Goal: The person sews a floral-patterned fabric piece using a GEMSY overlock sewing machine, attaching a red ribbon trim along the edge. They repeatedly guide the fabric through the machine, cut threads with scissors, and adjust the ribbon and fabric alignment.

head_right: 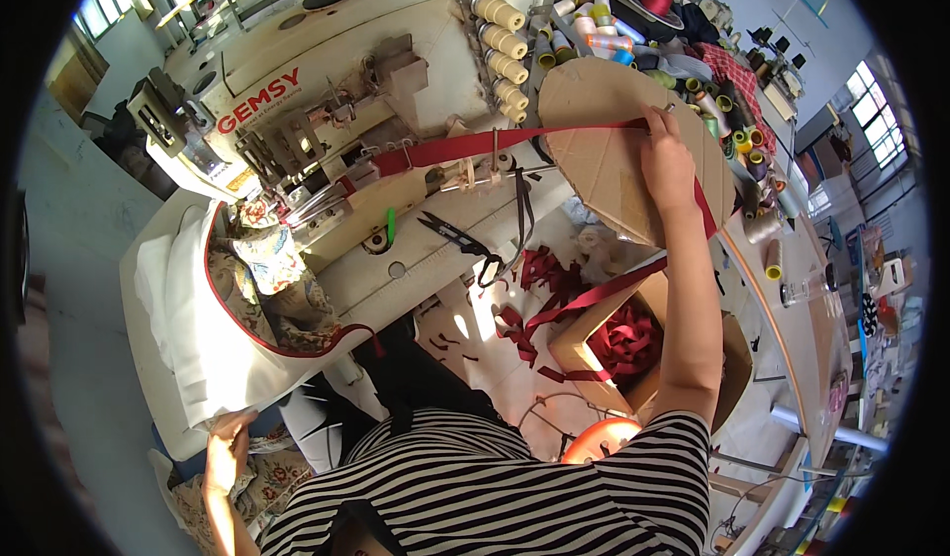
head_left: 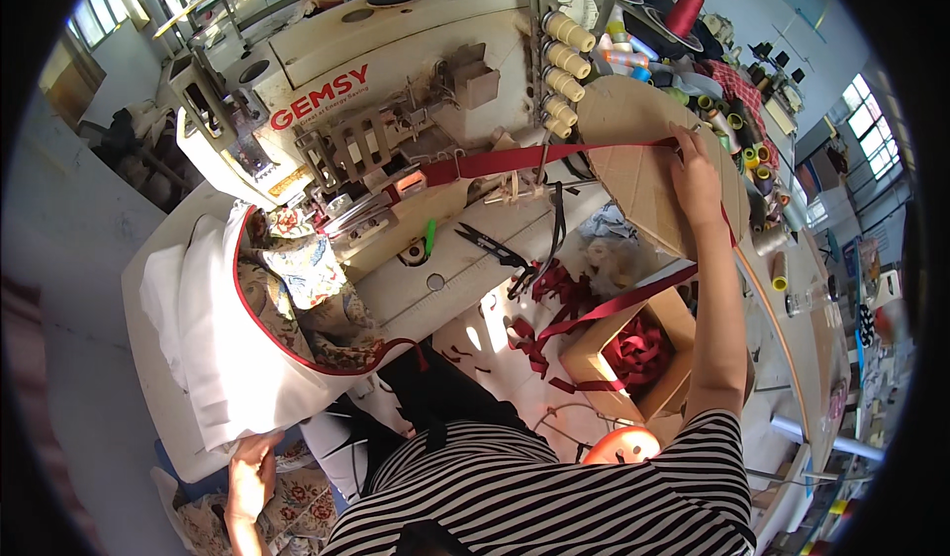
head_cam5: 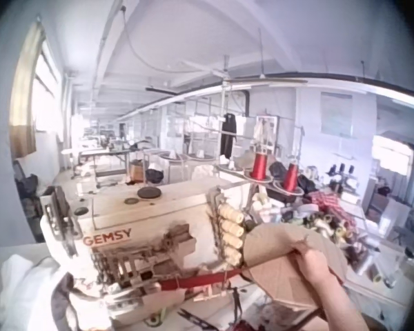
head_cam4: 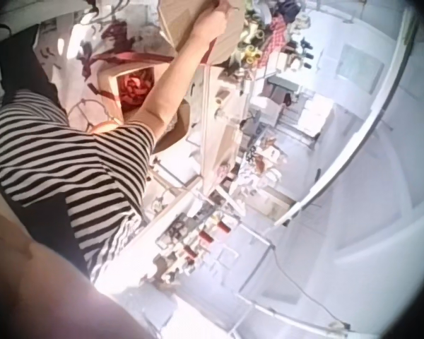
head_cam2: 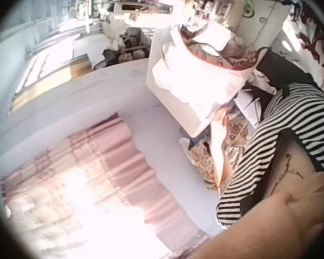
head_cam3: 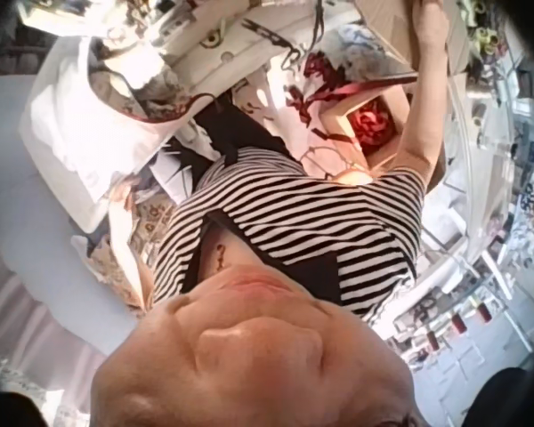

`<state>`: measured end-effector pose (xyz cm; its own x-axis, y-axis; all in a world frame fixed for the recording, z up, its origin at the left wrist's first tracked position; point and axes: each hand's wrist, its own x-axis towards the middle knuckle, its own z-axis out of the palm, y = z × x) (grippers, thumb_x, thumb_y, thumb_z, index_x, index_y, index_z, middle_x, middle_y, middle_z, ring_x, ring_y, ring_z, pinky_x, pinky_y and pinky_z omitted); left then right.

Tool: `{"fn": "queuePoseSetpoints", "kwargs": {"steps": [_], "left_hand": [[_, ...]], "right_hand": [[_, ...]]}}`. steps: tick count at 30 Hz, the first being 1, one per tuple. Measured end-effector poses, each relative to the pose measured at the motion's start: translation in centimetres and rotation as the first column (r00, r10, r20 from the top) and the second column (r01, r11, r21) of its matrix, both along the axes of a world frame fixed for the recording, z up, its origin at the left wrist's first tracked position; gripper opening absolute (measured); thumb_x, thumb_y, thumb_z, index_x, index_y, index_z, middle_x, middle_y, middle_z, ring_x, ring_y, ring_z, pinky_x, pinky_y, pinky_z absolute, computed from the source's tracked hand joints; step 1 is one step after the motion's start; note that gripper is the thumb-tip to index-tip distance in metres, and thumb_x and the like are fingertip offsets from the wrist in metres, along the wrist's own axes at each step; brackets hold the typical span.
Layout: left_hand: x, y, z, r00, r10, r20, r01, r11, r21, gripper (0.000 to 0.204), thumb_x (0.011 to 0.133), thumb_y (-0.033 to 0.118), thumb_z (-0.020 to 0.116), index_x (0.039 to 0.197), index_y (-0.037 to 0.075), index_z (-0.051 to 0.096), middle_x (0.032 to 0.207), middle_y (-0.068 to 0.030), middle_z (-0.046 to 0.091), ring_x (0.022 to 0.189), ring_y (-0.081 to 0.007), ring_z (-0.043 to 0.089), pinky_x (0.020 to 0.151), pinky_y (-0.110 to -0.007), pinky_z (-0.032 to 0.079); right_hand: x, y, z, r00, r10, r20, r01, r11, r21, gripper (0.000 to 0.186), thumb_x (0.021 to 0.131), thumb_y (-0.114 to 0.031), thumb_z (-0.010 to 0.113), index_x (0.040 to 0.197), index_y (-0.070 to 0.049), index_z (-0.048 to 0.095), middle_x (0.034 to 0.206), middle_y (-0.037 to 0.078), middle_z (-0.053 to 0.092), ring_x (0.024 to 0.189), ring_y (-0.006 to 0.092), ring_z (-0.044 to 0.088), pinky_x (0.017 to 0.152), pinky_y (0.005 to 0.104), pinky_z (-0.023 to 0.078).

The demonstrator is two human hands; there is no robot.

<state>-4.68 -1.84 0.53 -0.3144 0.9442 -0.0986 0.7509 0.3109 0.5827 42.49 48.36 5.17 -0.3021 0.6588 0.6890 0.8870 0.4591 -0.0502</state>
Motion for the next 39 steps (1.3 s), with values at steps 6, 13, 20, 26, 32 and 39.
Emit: {"fn": "queuePoseSetpoints", "kwargs": {"steps": [6, 13, 20, 26, 32, 39], "left_hand": [[1.9, 1.1, 3.7, 0.990, 0.017, 0.142, -0.048, 0.975, 0.218, 0.018, 0.087, -0.001, 0.047, 0.090, -0.001, 0.064, 0.091, -0.0127, 0.068, 0.082, -0.0233, 0.066, 0.075, -0.030, 0.050], [3.8, 6.8, 5.5, 0.981, -0.169, 0.097, 0.107, 0.884, 0.455, 0.044, 0.067, -0.019, 0.039, 0.099, -0.001, 0.065, 0.101, -0.0159, 0.066, 0.086, -0.0236, 0.065, 0.069, -0.028, 0.050], [5.6, 14.4, 7.4, 0.984, -0.149, -0.093, 0.176, 0.827, 0.534, 0.025, 0.088, -0.002, 0.047, 0.109, -0.004, 0.061, 0.115, -0.0180, 0.059, 0.104, -0.0309, 0.058, 0.090, -0.035, 0.046], [2.8, 19.8, 3.9, 0.932, -0.022, -0.361, 0.185, 0.887, 0.424, 0.023, 0.086, 0.008, 0.056, 0.108, 0.002, 0.060, 0.110, -0.0117, 0.059, 0.104, -0.0300, 0.057, 0.088, -0.037, 0.047], [2.0, 20.2, 2.0, 0.920, 0.008, -0.392, 0.192, 0.863, 0.468, 0.025, 0.084, 0.013, 0.061, 0.107, 0.005, 0.058, 0.107, -0.0107, 0.056, 0.099, -0.0300, 0.056, 0.083, -0.037, 0.049], [0.8, 21.2, 1.4, 0.946, -0.010, -0.323, 0.183, 0.840, 0.511, 0.020, 0.085, 0.011, 0.059, 0.104, 0.006, 0.059, 0.105, -0.0109, 0.057, 0.098, -0.0311, 0.056, 0.084, -0.037, 0.047]], "right_hand": [[-6.8, -2.1, 1.8, 0.956, 0.264, -0.127, -0.266, 0.964, 0.005, 0.016, 0.083, 0.000, 0.053, 0.095, -0.006, 0.062, 0.096, 0.011, 0.064, 0.082, 0.0344, 0.062, 0.071, 0.0408, 0.051], [-17.8, -15.4, 1.7, 0.716, 0.617, -0.328, -0.652, 0.758, 0.001, 0.023, 0.081, 0.000, 0.056, 0.103, -0.003, 0.061, 0.100, 0.013, 0.061, 0.088, 0.0304, 0.060, 0.077, 0.0365, 0.048], [-28.7, -20.6, -8.3, 0.436, 0.055, -0.898, -0.892, -0.102, -0.440, 0.038, 0.095, -0.026, 0.053, 0.119, 0.003, 0.052, 0.112, 0.010, 0.060, 0.097, 0.0163, 0.058, 0.081, 0.0296, 0.048], [-30.8, -20.6, -11.4, 0.350, -0.193, -0.916, -0.859, -0.457, -0.232, 0.036, 0.097, -0.026, 0.051, 0.116, 0.004, 0.055, 0.103, 0.003, 0.061, 0.090, 0.0066, 0.056, 0.077, 0.0237, 0.048], [-27.9, -18.2, -9.4, 0.437, -0.151, -0.887, -0.784, -0.547, -0.293, 0.034, 0.097, -0.026, 0.049, 0.113, 0.003, 0.057, 0.101, 0.002, 0.062, 0.089, 0.0065, 0.055, 0.078, 0.0231, 0.046], [-28.3, -17.5, -10.9, 0.437, -0.165, -0.884, -0.753, -0.605, -0.260, 0.037, 0.097, -0.025, 0.050, 0.118, 0.004, 0.054, 0.110, 0.007, 0.061, 0.098, 0.0100, 0.057, 0.086, 0.0250, 0.046]]}}
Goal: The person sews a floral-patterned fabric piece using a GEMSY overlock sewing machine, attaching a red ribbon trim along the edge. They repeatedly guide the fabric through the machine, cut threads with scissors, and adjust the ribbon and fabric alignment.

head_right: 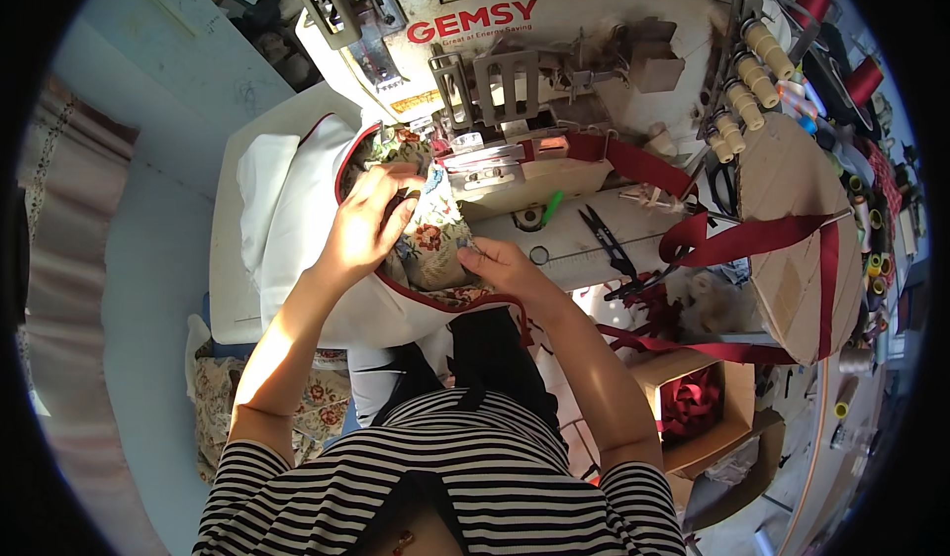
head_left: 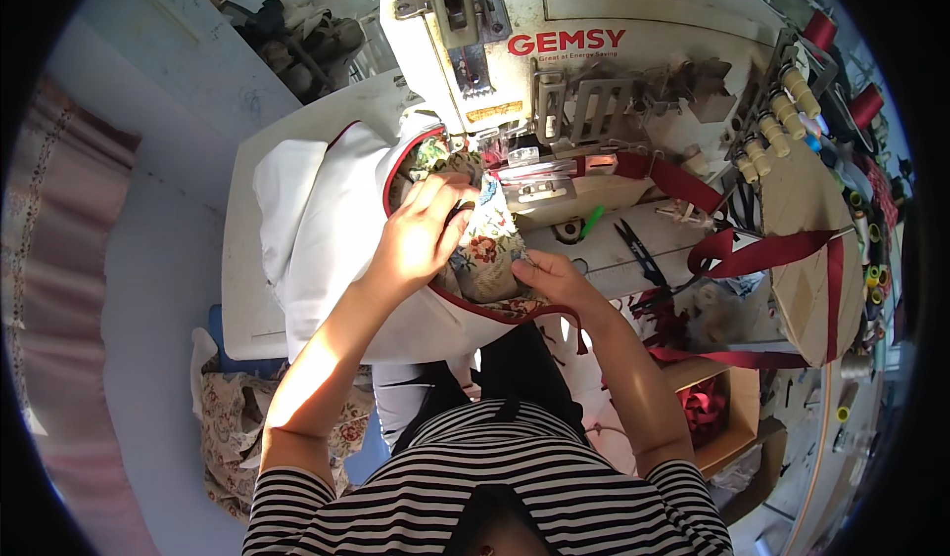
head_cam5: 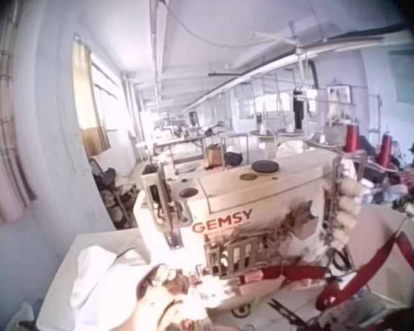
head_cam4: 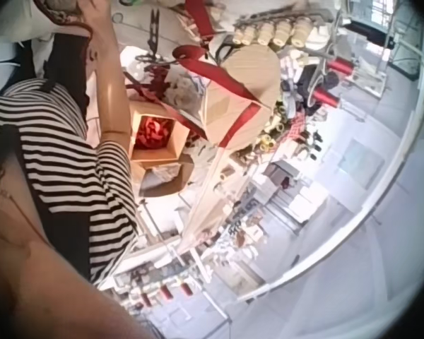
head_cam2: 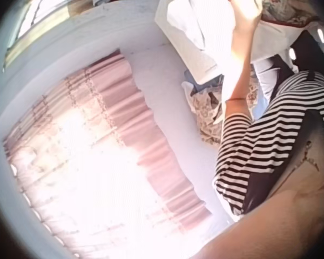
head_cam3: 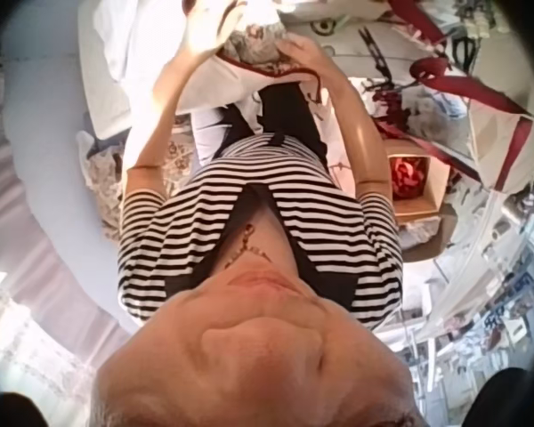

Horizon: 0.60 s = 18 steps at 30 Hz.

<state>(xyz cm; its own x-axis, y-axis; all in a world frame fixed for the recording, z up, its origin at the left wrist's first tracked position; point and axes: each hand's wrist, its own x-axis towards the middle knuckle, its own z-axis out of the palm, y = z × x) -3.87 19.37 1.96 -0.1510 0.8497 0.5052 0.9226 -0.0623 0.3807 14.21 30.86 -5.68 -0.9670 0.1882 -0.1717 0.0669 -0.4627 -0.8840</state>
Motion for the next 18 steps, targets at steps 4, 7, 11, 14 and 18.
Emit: {"fn": "queuePoseSetpoints", "kwargs": {"steps": [4, 7, 11, 14, 18], "left_hand": [[-1.3, 0.6, 0.0, 0.999, -0.025, 0.031, 0.025, 1.000, -0.002, 0.016, 0.086, 0.010, 0.058, 0.102, 0.006, 0.060, 0.104, -0.0115, 0.057, 0.100, -0.0313, 0.055, 0.086, -0.037, 0.046], [-3.2, 1.3, 0.0, 0.997, -0.043, 0.056, 0.048, 0.996, -0.078, 0.020, 0.089, 0.011, 0.057, 0.107, 0.005, 0.060, 0.108, -0.0139, 0.057, 0.102, -0.0286, 0.053, 0.092, -0.035, 0.041], [-4.8, 1.8, 0.9, 0.991, -0.074, 0.111, 0.088, 0.987, -0.131, 0.022, 0.089, 0.012, 0.057, 0.110, 0.006, 0.061, 0.098, -0.0119, 0.055, 0.095, -0.0271, 0.051, 0.088, -0.034, 0.041], [-1.4, 1.1, 2.6, 0.990, -0.037, 0.139, 0.042, 0.998, -0.036, 0.019, 0.087, 0.008, 0.060, 0.104, 0.001, 0.063, 0.100, -0.0122, 0.060, 0.097, -0.0286, 0.057, 0.087, -0.034, 0.045], [1.2, -0.2, 0.2, 0.998, -0.069, 0.000, 0.069, 0.998, -0.009, 0.021, 0.083, 0.004, 0.062, 0.104, 0.004, 0.063, 0.107, -0.0108, 0.061, 0.098, -0.0276, 0.059, 0.085, -0.035, 0.047]], "right_hand": [[-0.6, 0.2, 1.6, 1.000, 0.011, -0.026, -0.014, 0.996, -0.092, 0.038, 0.097, -0.025, 0.050, 0.120, 0.004, 0.053, 0.111, 0.007, 0.061, 0.099, 0.0104, 0.057, 0.087, 0.0243, 0.045], [-1.3, 0.3, 2.3, 0.997, 0.003, -0.082, -0.014, 0.991, -0.132, 0.038, 0.097, -0.027, 0.050, 0.120, 0.003, 0.053, 0.108, 0.006, 0.062, 0.096, 0.0083, 0.057, 0.084, 0.0232, 0.045], [-2.1, 0.6, 2.7, 0.998, 0.006, -0.070, -0.011, 0.997, -0.076, 0.035, 0.097, -0.025, 0.049, 0.118, 0.002, 0.054, 0.104, 0.004, 0.061, 0.091, 0.0072, 0.056, 0.081, 0.0236, 0.045], [-2.1, 1.1, 2.5, 0.999, 0.004, -0.037, -0.003, 1.000, 0.026, 0.028, 0.096, -0.024, 0.050, 0.110, -0.001, 0.057, 0.095, 0.000, 0.060, 0.085, 0.0052, 0.054, 0.076, 0.0222, 0.043], [-1.7, 1.5, 2.2, 0.998, 0.070, 0.007, -0.070, 0.992, 0.101, 0.024, 0.095, -0.023, 0.051, 0.104, -0.002, 0.059, 0.092, -0.001, 0.059, 0.082, 0.0047, 0.052, 0.074, 0.0219, 0.042]]}}
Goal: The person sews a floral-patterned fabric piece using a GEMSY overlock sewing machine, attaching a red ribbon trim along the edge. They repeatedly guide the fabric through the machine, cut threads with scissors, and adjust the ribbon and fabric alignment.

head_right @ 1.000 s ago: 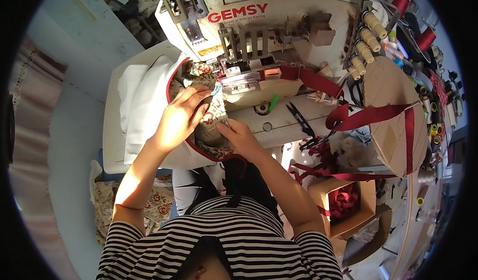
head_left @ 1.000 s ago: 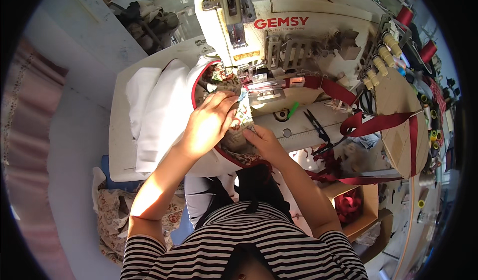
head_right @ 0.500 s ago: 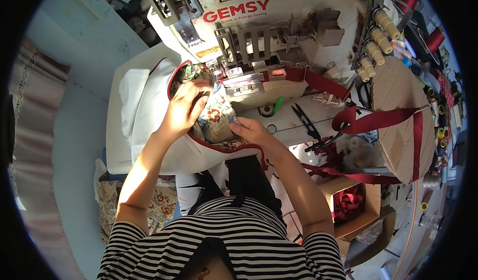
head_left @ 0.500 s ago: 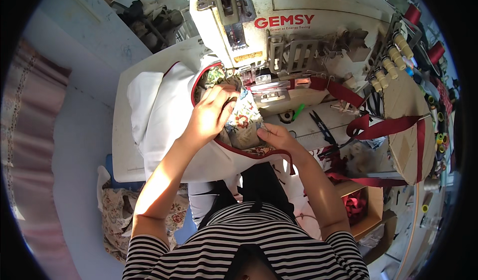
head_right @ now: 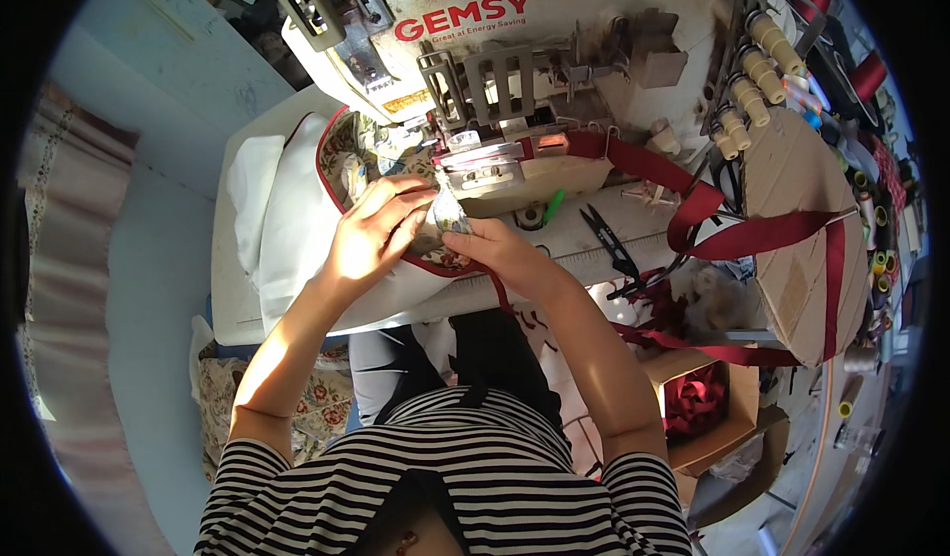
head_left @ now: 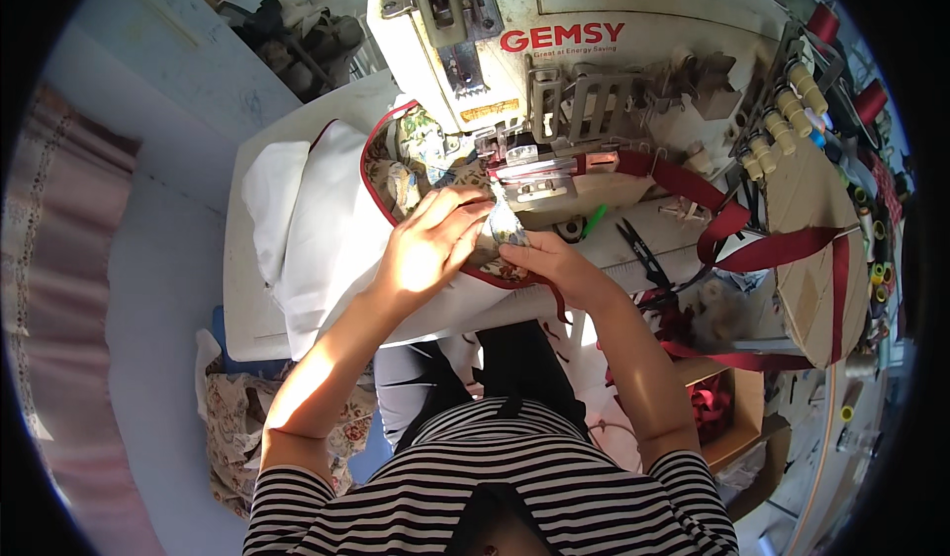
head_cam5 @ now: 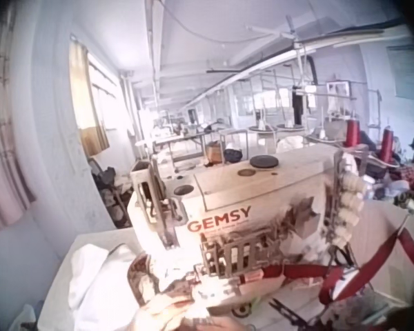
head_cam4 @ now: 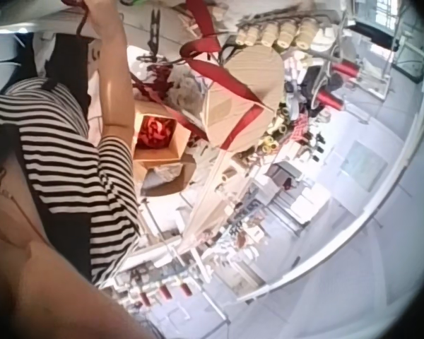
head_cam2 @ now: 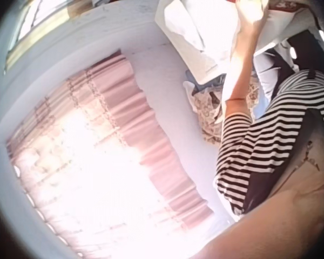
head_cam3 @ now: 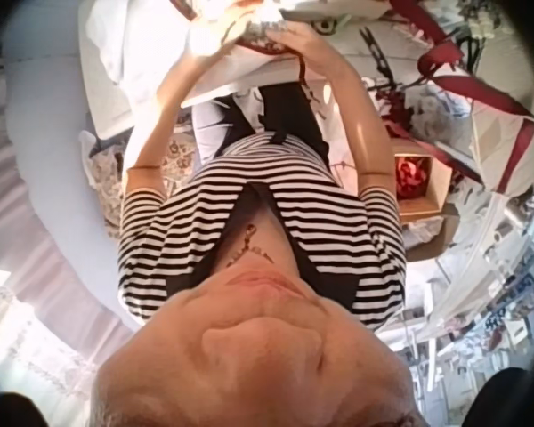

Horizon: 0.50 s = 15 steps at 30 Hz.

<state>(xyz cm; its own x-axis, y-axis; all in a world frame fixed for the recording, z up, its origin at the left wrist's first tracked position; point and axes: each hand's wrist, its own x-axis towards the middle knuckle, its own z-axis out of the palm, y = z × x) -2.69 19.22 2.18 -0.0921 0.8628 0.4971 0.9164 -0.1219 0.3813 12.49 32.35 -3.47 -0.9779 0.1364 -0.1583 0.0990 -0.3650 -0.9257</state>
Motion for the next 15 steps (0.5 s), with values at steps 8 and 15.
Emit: {"fn": "queuePoseSetpoints", "kwargs": {"steps": [8, 15], "left_hand": [[-1.5, 0.9, -0.9, 0.997, -0.072, 0.009, 0.070, 0.994, 0.088, 0.023, 0.081, 0.001, 0.059, 0.103, 0.006, 0.062, 0.105, -0.0087, 0.060, 0.094, -0.0267, 0.058, 0.081, -0.035, 0.049], [-2.7, 1.4, -0.7, 0.973, -0.115, 0.201, 0.112, 0.993, 0.024, 0.018, 0.086, 0.003, 0.057, 0.102, 0.003, 0.063, 0.105, -0.0106, 0.061, 0.095, -0.0241, 0.058, 0.085, -0.033, 0.045]], "right_hand": [[-0.5, -0.2, -1.0, 0.999, -0.019, -0.033, 0.012, 0.976, -0.217, 0.021, 0.092, -0.014, 0.050, 0.104, 0.001, 0.059, 0.096, 0.002, 0.061, 0.086, 0.0067, 0.054, 0.078, 0.0228, 0.042], [-1.1, 0.1, -0.2, 0.998, -0.018, -0.068, 0.005, 0.982, -0.188, 0.025, 0.090, -0.014, 0.049, 0.107, 0.002, 0.059, 0.101, 0.005, 0.063, 0.089, 0.0087, 0.056, 0.081, 0.0245, 0.043]]}}
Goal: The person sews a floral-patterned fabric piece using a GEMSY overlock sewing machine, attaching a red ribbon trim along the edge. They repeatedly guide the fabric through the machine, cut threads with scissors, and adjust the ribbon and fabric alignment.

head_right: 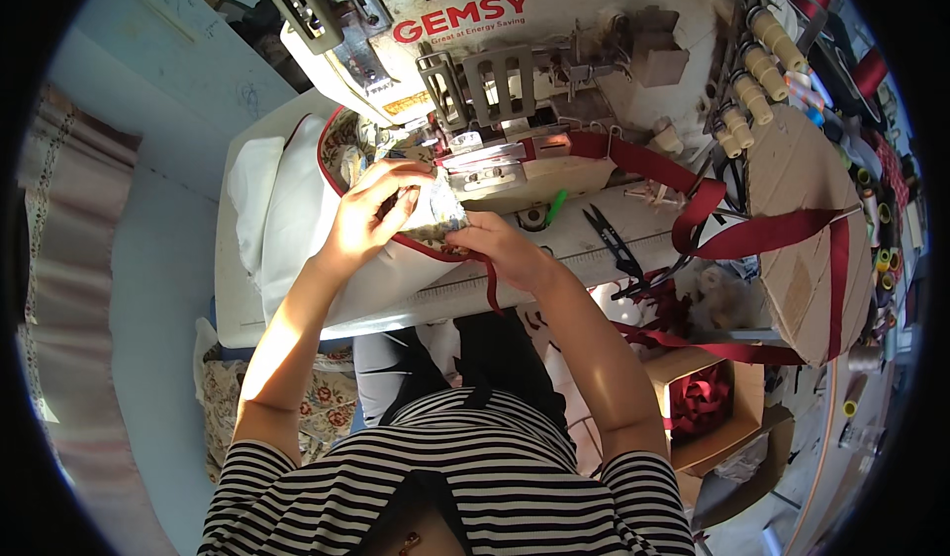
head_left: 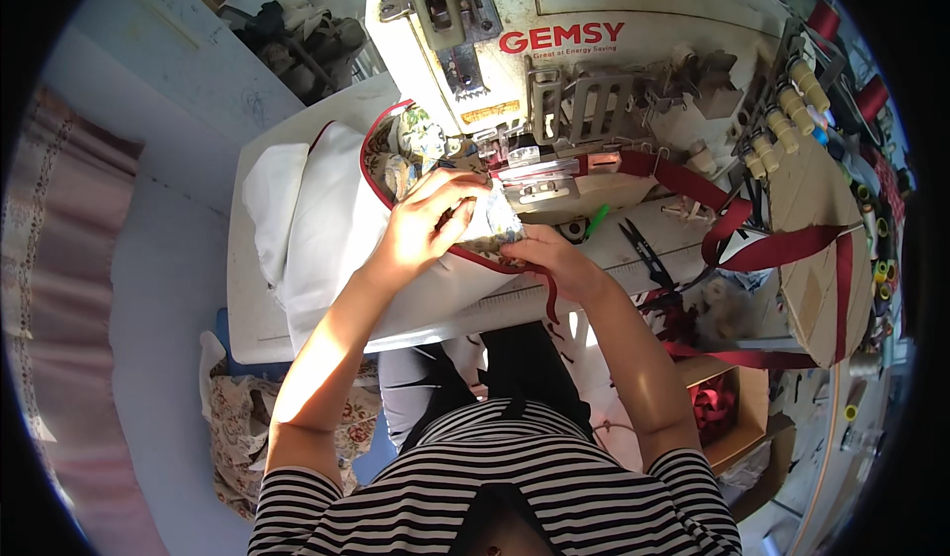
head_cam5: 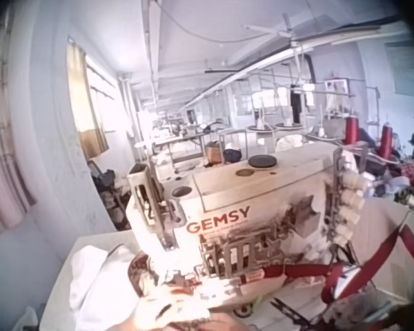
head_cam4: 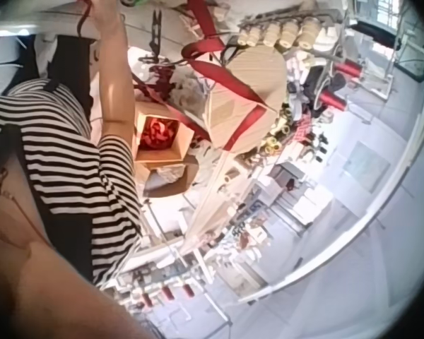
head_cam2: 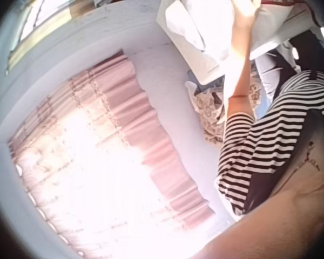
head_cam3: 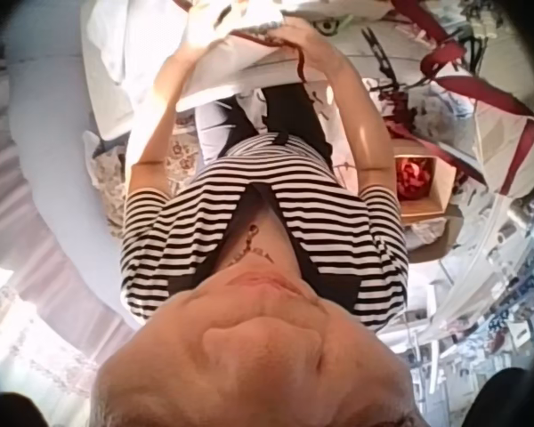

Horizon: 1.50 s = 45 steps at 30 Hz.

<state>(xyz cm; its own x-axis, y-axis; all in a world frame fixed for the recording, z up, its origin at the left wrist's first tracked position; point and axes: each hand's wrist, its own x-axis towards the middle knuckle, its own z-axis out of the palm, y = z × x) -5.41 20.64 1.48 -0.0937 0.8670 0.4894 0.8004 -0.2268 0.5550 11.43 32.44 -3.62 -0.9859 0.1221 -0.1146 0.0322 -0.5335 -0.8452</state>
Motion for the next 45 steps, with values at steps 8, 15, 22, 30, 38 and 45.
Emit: {"fn": "queuePoseSetpoints", "kwargs": {"steps": [8, 15, 22, 30, 38, 45], "left_hand": [[-1.0, 0.7, 0.2, 1.000, -0.014, 0.000, 0.014, 1.000, -0.013, 0.018, 0.084, 0.002, 0.056, 0.101, 0.002, 0.062, 0.098, -0.0105, 0.061, 0.091, -0.0253, 0.057, 0.082, -0.033, 0.046], [-2.4, 1.2, 0.8, 0.993, -0.037, 0.110, 0.053, 0.987, -0.149, 0.017, 0.085, 0.005, 0.057, 0.101, 0.002, 0.062, 0.098, -0.0096, 0.060, 0.088, -0.0239, 0.055, 0.080, -0.033, 0.046], [0.4, -3.1, 5.1, 0.902, -0.034, -0.431, -0.006, 0.996, -0.090, 0.019, 0.076, 0.021, 0.070, 0.083, 0.006, 0.060, 0.110, -0.0075, 0.057, 0.108, -0.0280, 0.053, 0.097, -0.046, 0.038], [9.9, -3.4, 1.7, 0.730, -0.020, -0.683, -0.108, 0.984, -0.144, 0.016, 0.074, 0.018, 0.071, 0.078, 0.009, 0.057, 0.074, -0.0043, 0.057, 0.074, -0.0202, 0.057, 0.071, -0.033, 0.043], [10.1, -4.5, -2.7, 0.933, 0.314, -0.177, -0.336, 0.934, -0.117, 0.023, 0.074, 0.005, 0.070, 0.092, 0.003, 0.055, 0.080, -0.0122, 0.060, 0.075, -0.0301, 0.058, 0.068, -0.037, 0.045], [10.2, -4.6, -3.0, 0.932, 0.348, -0.099, -0.354, 0.934, -0.047, 0.021, 0.075, -0.003, 0.065, 0.093, 0.001, 0.057, 0.081, -0.0139, 0.058, 0.076, -0.0319, 0.057, 0.069, -0.039, 0.045]], "right_hand": [[-0.5, 1.0, -0.3, 0.995, -0.005, 0.098, -0.006, 0.994, 0.111, 0.031, 0.090, -0.014, 0.048, 0.113, 0.005, 0.056, 0.106, 0.009, 0.063, 0.094, 0.0123, 0.059, 0.085, 0.0276, 0.045], [-1.0, 0.3, -0.3, 0.994, 0.025, -0.105, -0.031, 0.998, -0.054, 0.041, 0.095, -0.026, 0.045, 0.115, 0.009, 0.053, 0.106, 0.014, 0.063, 0.091, 0.0197, 0.063, 0.076, 0.0338, 0.054], [1.5, -1.2, -0.6, 0.999, 0.024, 0.021, -0.021, 0.990, -0.141, 0.041, 0.097, -0.028, 0.041, 0.126, 0.001, 0.048, 0.114, 0.011, 0.060, 0.101, 0.0223, 0.060, 0.082, 0.0350, 0.052], [-2.5, -11.8, -3.7, 0.872, 0.036, -0.488, 0.475, 0.172, 0.863, 0.035, 0.097, -0.023, 0.044, 0.126, -0.002, 0.044, 0.122, 0.010, 0.052, 0.116, 0.0197, 0.049, 0.099, 0.0332, 0.038], [10.7, -8.2, -1.1, 0.964, -0.207, 0.167, 0.069, 0.800, 0.595, 0.029, 0.093, -0.027, 0.054, 0.078, -0.003, 0.063, 0.061, 0.006, 0.059, 0.061, 0.0133, 0.059, 0.060, 0.0294, 0.046], [23.5, 8.2, -5.1, 0.371, -0.724, -0.581, 0.218, -0.541, 0.813, 0.019, 0.087, -0.008, 0.053, 0.104, -0.003, 0.058, 0.098, 0.016, 0.062, 0.080, 0.0301, 0.065, 0.067, 0.0388, 0.050]]}}
